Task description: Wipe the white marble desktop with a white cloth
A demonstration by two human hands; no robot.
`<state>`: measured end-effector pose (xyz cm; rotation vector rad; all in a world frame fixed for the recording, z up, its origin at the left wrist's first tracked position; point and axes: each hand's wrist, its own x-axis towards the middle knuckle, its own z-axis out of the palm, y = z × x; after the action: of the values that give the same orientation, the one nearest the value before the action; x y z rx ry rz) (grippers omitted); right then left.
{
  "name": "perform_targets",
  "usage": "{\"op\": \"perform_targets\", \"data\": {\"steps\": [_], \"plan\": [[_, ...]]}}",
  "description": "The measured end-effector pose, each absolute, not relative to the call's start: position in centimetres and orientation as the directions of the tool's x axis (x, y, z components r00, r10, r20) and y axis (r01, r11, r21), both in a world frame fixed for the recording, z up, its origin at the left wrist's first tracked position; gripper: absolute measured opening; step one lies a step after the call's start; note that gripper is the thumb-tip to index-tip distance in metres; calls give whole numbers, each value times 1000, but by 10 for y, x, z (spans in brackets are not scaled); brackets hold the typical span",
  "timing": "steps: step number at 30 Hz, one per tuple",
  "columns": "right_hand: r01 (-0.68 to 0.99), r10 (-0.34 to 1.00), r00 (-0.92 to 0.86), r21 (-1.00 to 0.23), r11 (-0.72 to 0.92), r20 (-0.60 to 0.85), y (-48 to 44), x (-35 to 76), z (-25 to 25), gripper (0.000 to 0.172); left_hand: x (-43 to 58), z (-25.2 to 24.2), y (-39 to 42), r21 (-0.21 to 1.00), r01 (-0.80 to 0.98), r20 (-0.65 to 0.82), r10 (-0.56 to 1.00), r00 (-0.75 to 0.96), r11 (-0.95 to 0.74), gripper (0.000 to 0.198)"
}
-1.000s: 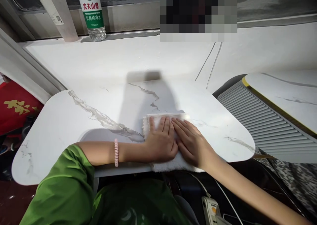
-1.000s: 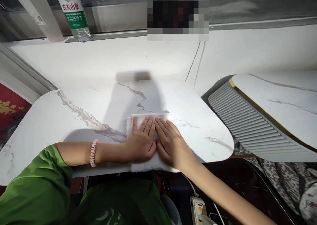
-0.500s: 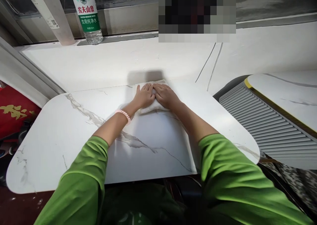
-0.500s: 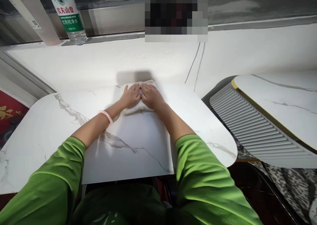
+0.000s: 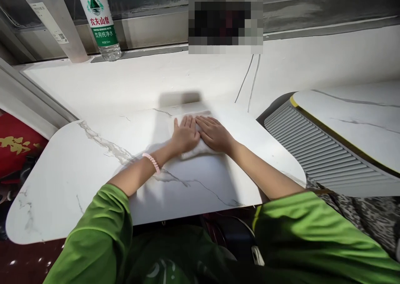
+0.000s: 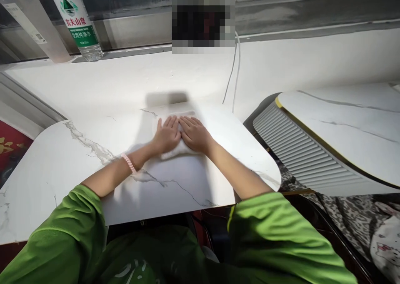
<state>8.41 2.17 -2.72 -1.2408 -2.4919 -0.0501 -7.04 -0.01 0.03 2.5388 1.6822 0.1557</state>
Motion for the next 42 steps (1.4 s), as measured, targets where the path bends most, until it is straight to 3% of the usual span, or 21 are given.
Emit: {"op": "perform_targets", "data": {"steps": [7, 14, 27, 35, 42], "plan": [[784, 749, -529, -107, 611, 400, -90, 155, -27, 53, -14, 0, -91, 141, 827, 31, 838, 545, -544, 63], [838, 787, -475, -71, 541, 394, -126, 222, -32, 58, 48, -6, -109, 108, 752, 147, 759, 634, -650, 61], [851, 834, -461, -116, 512, 303, -4, 220, -23, 54, 55, -5, -8, 134, 814, 77, 825, 560, -565, 59], [855, 833, -456, -106, 507, 314, 93, 195, -30, 55, 34, -1, 84, 169, 846, -46, 853, 520, -506, 62], [868, 845, -402, -149, 474, 352, 129, 189, -35, 53, 32, 2, 113, 178, 863, -60, 870, 489, -473, 61]]}}
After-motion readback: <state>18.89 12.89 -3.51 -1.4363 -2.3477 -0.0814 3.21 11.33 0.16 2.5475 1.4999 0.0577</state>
